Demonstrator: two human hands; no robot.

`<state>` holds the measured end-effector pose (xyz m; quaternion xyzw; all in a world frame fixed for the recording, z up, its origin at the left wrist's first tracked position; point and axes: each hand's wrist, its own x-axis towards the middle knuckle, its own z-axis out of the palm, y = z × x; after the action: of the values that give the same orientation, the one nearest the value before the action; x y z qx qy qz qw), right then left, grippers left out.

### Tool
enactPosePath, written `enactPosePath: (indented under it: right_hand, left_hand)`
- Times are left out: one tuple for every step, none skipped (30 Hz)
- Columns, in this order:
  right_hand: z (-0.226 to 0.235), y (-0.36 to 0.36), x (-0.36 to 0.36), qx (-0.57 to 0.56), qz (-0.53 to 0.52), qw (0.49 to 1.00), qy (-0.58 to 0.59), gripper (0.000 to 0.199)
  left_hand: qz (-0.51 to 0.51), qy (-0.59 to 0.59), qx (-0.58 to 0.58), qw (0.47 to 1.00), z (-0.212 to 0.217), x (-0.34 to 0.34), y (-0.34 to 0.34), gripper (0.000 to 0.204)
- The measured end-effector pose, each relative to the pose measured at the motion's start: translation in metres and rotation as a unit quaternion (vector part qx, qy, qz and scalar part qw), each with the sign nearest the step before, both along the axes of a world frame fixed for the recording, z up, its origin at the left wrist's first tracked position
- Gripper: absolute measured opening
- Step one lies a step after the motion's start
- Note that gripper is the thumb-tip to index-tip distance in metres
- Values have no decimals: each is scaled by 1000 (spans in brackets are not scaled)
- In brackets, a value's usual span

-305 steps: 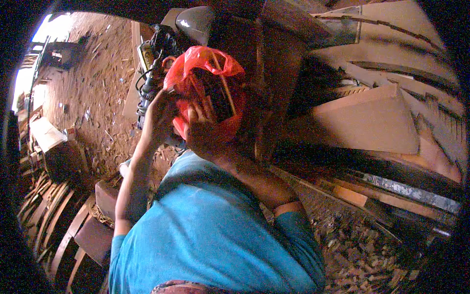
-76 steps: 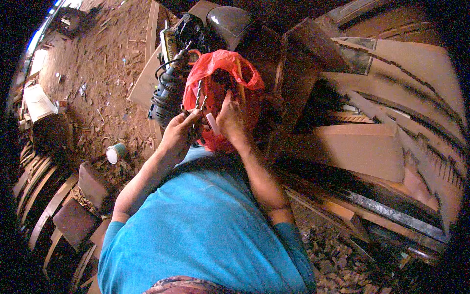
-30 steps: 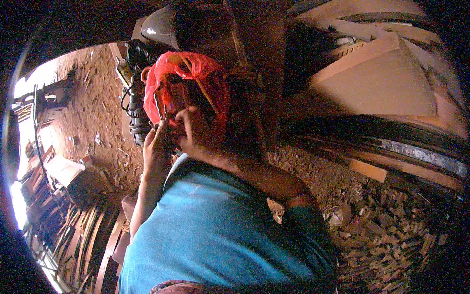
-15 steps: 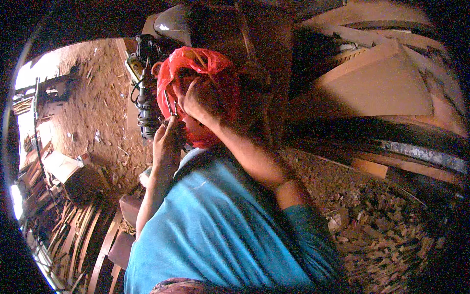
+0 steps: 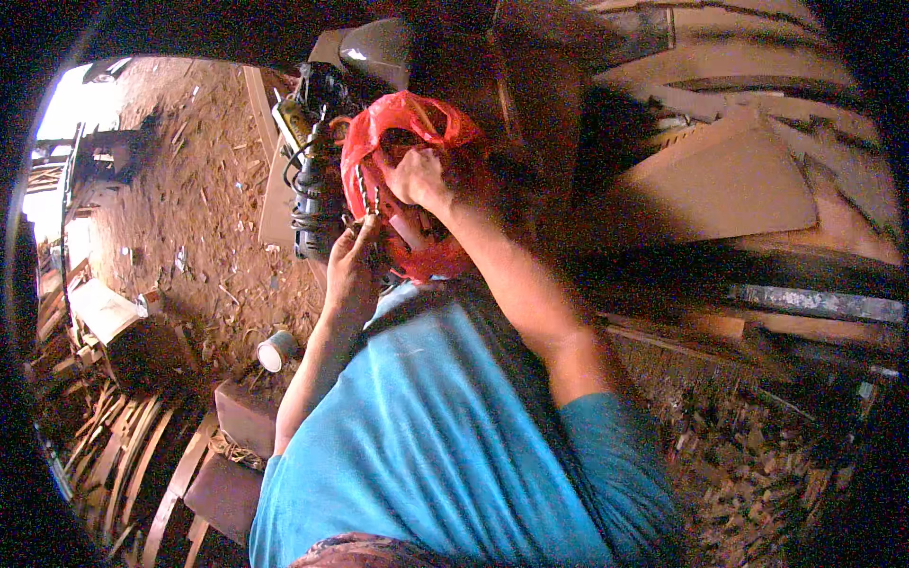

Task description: The person uses a hammer to tap a wooden panel into place on a larger wooden structure. They then retrieve a power drill from a red bag, plug it into an outlet, and prepare to use it on the assembly.

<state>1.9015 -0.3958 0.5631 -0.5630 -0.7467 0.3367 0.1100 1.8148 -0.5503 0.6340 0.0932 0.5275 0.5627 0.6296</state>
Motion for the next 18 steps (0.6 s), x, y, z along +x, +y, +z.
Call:
enactPosePath:
  right_hand:
    - [0, 3, 0, -33, 12, 999, -30, 82]
    - [4, 5, -2, -68, 24, 996, -60, 79]
    - [7, 3, -3, -68, 29, 995, -72, 76]
    - [8, 1, -2, -70, 28, 994, -74, 74]
    - [9, -1, 1, -72, 27, 994, -76, 73]
    - [10, -3, 5, -74, 26, 994, -79, 71]
    - [32, -8, 5, -87, 3, 992, -89, 67]
    - [42, -9, 12, -86, 66, 987, -119, 69]
    - [52, -8, 17, -78, 131, 978, -145, 73]
    - [46, -7, 20, -86, 116, 980, -138, 77]
    - [40, -7, 21, -93, 101, 982, -131, 81]
    - [34, -7, 21, -100, 86, 984, -123, 85]
    - [18, -4, 16, -106, 72, 982, -136, 85]
    - [14, -1, 8, -110, 59, 981, -149, 85]
    - [12, 3, 5, -115, 79, 969, -204, 83]
    - [20, 3, 0, -112, 95, 970, -196, 84]
    - [30, 2, -1, -108, 111, 970, -188, 85]
    - [37, 1, -3, -105, 128, 970, -180, 86]
  left_hand:
    - [-4, 9, 14, 1000, -11, -2, 0, 21]
    - [-6, 5, 20, 1000, -17, -4, -2, 20]
    - [-9, 1, 25, 1000, -20, -6, -3, 20]
    - [-11, -3, 31, 999, -23, -7, -4, 20]
    - [0, -14, 33, 999, -24, -7, -4, 20]
    - [3, -20, 34, 999, -24, -7, -4, 20]
    - [10, -26, 33, 999, -25, -9, -6, 20]
    - [14, -31, 31, 999, -25, -12, -8, 20]
    - [13, -34, 36, 999, -27, -15, -9, 20]
    - [10, -31, 32, 999, -24, -15, -9, 20]
    - [8, -29, 29, 999, -19, -14, -8, 19]
    - [6, -27, 26, 999, -16, -14, -8, 19]
    - [4, -53, 60, 997, -29, -16, -10, 19]
    - [1, -58, 58, 997, -28, -17, -10, 19]
    - [-2, -64, 57, 996, -28, -17, -10, 20]
    - [0, -68, 57, 996, -27, -19, -11, 20]
    - [-7, -81, 87, 993, -31, -23, -12, 20]
    - [-2, -93, 91, 992, -31, -25, -12, 19]
